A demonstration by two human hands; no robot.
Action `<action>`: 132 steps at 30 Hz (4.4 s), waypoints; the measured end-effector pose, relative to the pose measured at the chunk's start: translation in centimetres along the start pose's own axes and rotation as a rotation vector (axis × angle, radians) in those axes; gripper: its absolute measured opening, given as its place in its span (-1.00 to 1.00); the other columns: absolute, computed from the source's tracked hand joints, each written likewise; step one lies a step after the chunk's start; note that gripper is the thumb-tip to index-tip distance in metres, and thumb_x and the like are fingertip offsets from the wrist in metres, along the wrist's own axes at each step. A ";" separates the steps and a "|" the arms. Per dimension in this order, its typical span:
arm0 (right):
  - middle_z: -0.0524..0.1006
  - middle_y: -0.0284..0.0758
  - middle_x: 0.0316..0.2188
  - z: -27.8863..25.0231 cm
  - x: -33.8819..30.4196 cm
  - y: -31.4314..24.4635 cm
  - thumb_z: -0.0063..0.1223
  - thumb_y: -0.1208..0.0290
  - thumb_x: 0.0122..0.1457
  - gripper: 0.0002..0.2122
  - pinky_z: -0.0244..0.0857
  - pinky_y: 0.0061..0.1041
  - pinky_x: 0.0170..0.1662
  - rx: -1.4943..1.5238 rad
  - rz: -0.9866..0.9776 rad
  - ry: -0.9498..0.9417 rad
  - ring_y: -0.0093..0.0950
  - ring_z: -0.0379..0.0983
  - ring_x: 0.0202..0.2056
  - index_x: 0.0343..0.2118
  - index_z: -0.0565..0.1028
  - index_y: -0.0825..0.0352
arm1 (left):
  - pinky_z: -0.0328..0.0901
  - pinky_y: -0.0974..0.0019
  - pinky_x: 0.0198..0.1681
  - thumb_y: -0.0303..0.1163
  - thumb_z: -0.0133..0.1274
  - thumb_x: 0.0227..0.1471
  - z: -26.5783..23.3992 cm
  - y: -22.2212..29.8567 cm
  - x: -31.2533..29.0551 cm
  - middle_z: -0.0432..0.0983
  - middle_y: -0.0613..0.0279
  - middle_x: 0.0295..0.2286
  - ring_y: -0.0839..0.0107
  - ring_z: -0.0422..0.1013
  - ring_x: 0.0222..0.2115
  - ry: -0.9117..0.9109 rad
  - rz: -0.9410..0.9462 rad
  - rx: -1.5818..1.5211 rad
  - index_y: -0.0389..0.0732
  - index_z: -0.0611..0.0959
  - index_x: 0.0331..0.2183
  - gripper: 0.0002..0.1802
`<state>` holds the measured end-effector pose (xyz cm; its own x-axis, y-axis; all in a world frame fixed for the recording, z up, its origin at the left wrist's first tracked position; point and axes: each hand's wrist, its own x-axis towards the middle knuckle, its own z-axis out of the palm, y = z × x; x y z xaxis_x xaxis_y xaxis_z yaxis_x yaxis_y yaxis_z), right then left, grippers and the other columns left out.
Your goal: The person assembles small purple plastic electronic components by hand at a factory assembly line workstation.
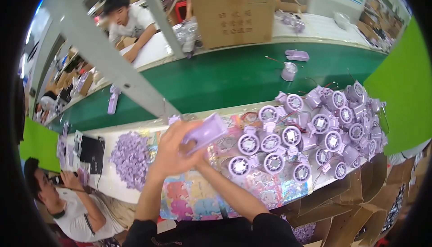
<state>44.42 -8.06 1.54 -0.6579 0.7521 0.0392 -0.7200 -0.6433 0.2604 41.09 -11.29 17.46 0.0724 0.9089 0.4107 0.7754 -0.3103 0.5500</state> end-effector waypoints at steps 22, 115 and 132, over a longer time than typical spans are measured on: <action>0.49 0.04 -0.04 8.4 -5.4 -2.4 0.26 -0.02 0.05 -0.33 0.47 -0.13 -0.19 -2.706 -0.364 0.229 0.03 0.55 -0.17 0.11 0.36 0.36 | 0.20 -0.09 0.17 -0.42 0.32 -0.25 -2.1 -1.1 -18.4 0.12 -0.25 0.17 -0.27 0.22 0.11 -0.175 -0.338 0.288 -0.01 0.46 0.17 -0.15; 0.36 -0.02 0.01 1.7 -2.9 3.9 -0.06 0.58 0.24 -0.65 0.31 -0.15 0.02 -1.791 -0.072 -0.186 0.03 0.37 0.01 0.10 0.31 0.40 | 0.26 0.20 -0.51 -0.59 0.14 -0.33 -4.2 -9.3 3.5 0.48 0.22 -0.51 0.23 0.38 -0.54 0.154 0.656 0.560 -0.17 0.53 -0.58 -0.85; 0.38 -0.14 -0.22 1.7 -1.9 1.8 0.02 0.61 0.19 -0.77 0.31 -0.32 -0.15 -1.712 -0.466 -0.085 -0.21 0.37 -0.22 -0.08 0.45 0.45 | 0.34 0.19 -0.01 -0.33 0.32 -0.06 8.7 -9.6 14.4 0.38 0.07 -0.03 0.16 0.41 -0.08 -0.299 -0.175 -0.331 -0.09 0.63 -0.14 -0.61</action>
<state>44.78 -10.44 3.59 -0.3790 0.8675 0.3221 -0.2653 0.2316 -0.9359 40.10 7.16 11.77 0.1735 0.9807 0.0905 0.5540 -0.1732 0.8143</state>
